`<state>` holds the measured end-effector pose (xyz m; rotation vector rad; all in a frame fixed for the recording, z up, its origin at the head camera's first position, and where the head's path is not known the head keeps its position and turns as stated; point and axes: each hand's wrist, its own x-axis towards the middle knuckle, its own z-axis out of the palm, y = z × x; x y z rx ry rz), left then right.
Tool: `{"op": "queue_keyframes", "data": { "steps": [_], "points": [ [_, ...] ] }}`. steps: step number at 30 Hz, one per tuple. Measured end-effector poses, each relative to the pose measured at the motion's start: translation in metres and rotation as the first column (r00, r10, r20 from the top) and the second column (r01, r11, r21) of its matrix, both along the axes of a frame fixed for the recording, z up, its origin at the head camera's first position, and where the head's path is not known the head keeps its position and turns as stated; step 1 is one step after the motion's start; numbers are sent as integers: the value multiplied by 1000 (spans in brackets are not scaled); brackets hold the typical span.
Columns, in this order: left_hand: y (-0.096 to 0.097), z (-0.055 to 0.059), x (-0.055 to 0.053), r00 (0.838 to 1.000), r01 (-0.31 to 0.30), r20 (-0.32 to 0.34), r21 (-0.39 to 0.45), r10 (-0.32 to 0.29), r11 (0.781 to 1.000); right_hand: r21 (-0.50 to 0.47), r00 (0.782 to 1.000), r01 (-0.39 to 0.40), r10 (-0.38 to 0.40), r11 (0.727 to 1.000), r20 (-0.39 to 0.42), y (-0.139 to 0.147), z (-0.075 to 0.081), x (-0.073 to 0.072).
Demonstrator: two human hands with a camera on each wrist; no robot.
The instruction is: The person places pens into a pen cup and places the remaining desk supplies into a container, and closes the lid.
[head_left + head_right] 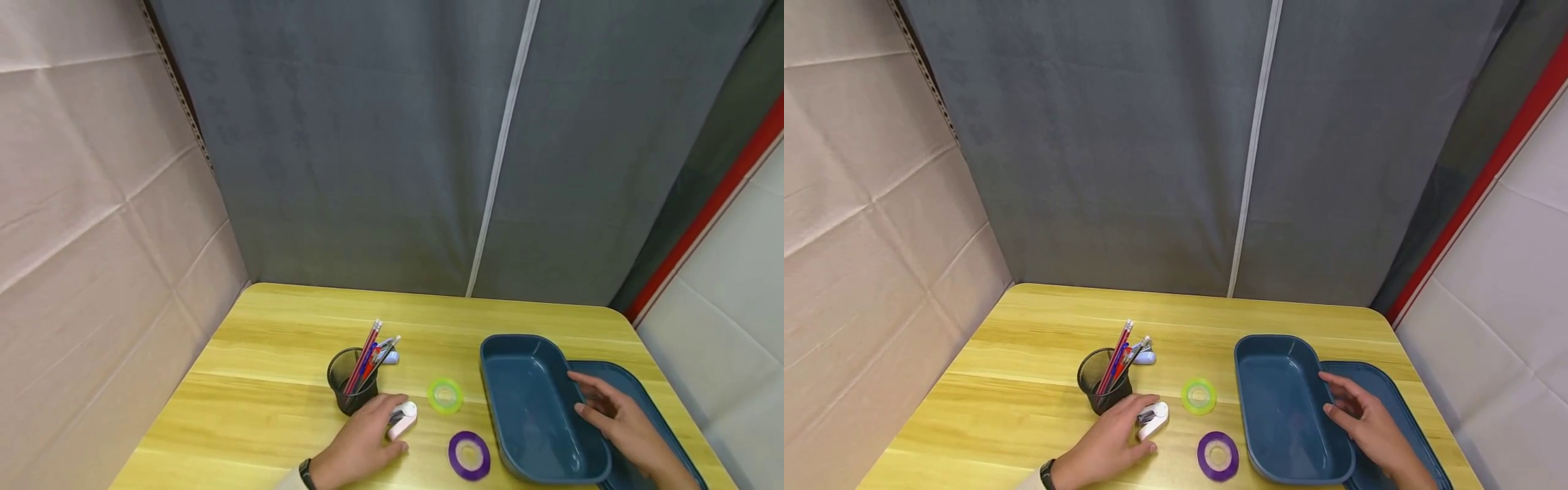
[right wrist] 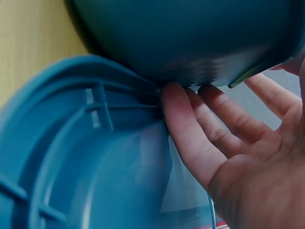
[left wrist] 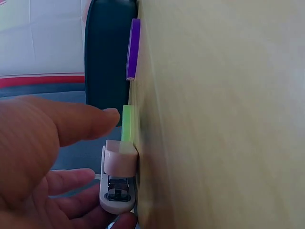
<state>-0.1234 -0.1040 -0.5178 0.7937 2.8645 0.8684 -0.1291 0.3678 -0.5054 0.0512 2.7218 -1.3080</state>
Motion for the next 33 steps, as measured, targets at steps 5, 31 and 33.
{"op": "queue_keyframes", "data": {
  "steps": [5,31,33],
  "points": [
    [4,-3,0,1000,-10,-14,-24,9,1000,-1,1000,6,-6,1000,6,-1,0,0],
    [4,2,-2,991,-65,129,193,41,979,-31,1000,19,-18,999,22,0,-3,-1],
    [5,2,-2,991,-63,129,211,36,976,-32,1000,19,-19,999,19,1,-4,-1]
  ]
}}
